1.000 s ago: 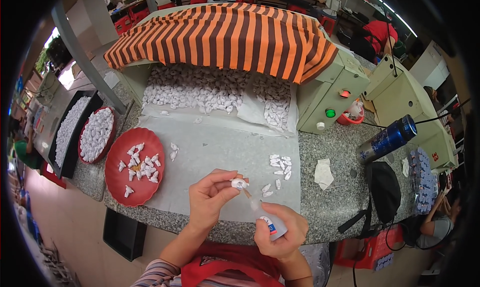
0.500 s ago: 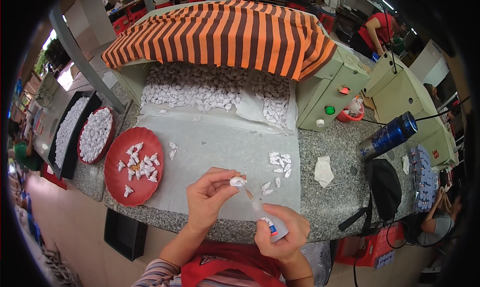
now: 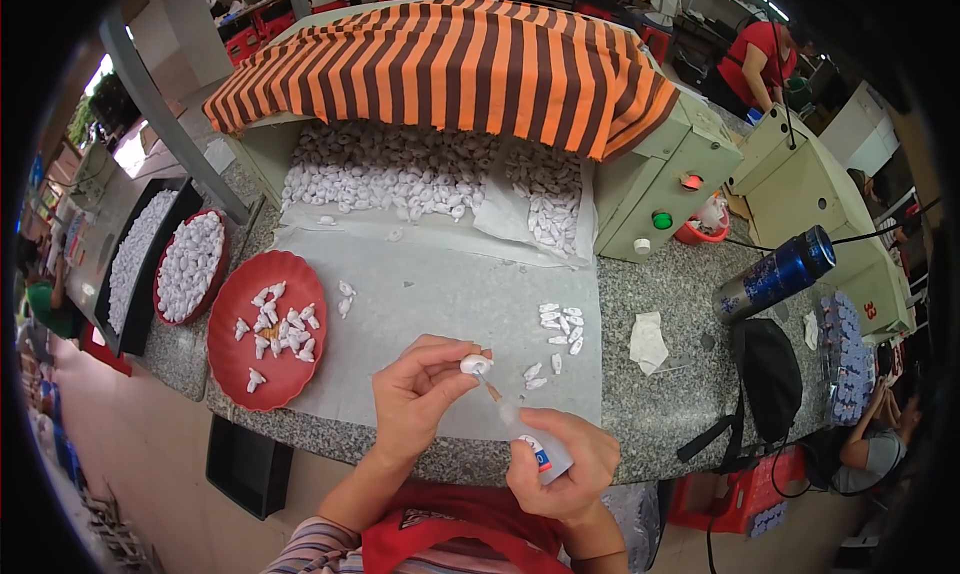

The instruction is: Applying glue to small white plastic components and joining them together at a factory workbench.

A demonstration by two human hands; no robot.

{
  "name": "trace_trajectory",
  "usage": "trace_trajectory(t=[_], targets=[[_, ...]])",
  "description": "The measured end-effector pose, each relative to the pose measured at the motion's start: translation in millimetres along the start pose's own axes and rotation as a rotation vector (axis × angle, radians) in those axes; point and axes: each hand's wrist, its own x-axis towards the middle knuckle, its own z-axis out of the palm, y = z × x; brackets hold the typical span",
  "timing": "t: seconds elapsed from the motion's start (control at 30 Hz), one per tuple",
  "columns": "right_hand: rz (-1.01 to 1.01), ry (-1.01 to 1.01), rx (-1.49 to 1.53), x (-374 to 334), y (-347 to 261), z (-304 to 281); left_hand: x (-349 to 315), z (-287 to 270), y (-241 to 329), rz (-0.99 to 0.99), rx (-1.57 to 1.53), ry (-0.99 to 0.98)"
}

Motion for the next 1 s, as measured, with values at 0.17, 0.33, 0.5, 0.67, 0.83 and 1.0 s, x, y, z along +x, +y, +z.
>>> trace_trajectory(t=[0.17,0.33,0.5,0.67,0.83,1.0], targets=[[0.112,-0.002,0.01,-0.3,4.1,-5.8,2.3,-0.2,-2.9,-0.016,0.006,-0.018],[0.791,0.25,0.398,2.1,30.5,-20.8,6.6,-7.0,-8.6,0.109,0.026,0.005],[0.94,0.161,0.448,-30.9,116.0,-13.4,6.8,-6.4,-13.4,-0.012,-0.039,-0.059],[0.81,-0.374,-0.52,-17.5,117.6,18.6,2.7,-12.0,-19.1,-0.211,-0.137,-0.05],[0.673,-0.547,-0.794,-16.0,106.7,38.6,-0.7,-24.3,-26.3,-0.345,-0.189,0.063],[0.545,-0.22,-0.338,-36.2,124.1,32.1,-0.6,-25.4,-26.5,-0.369,-0.304,0.111]])
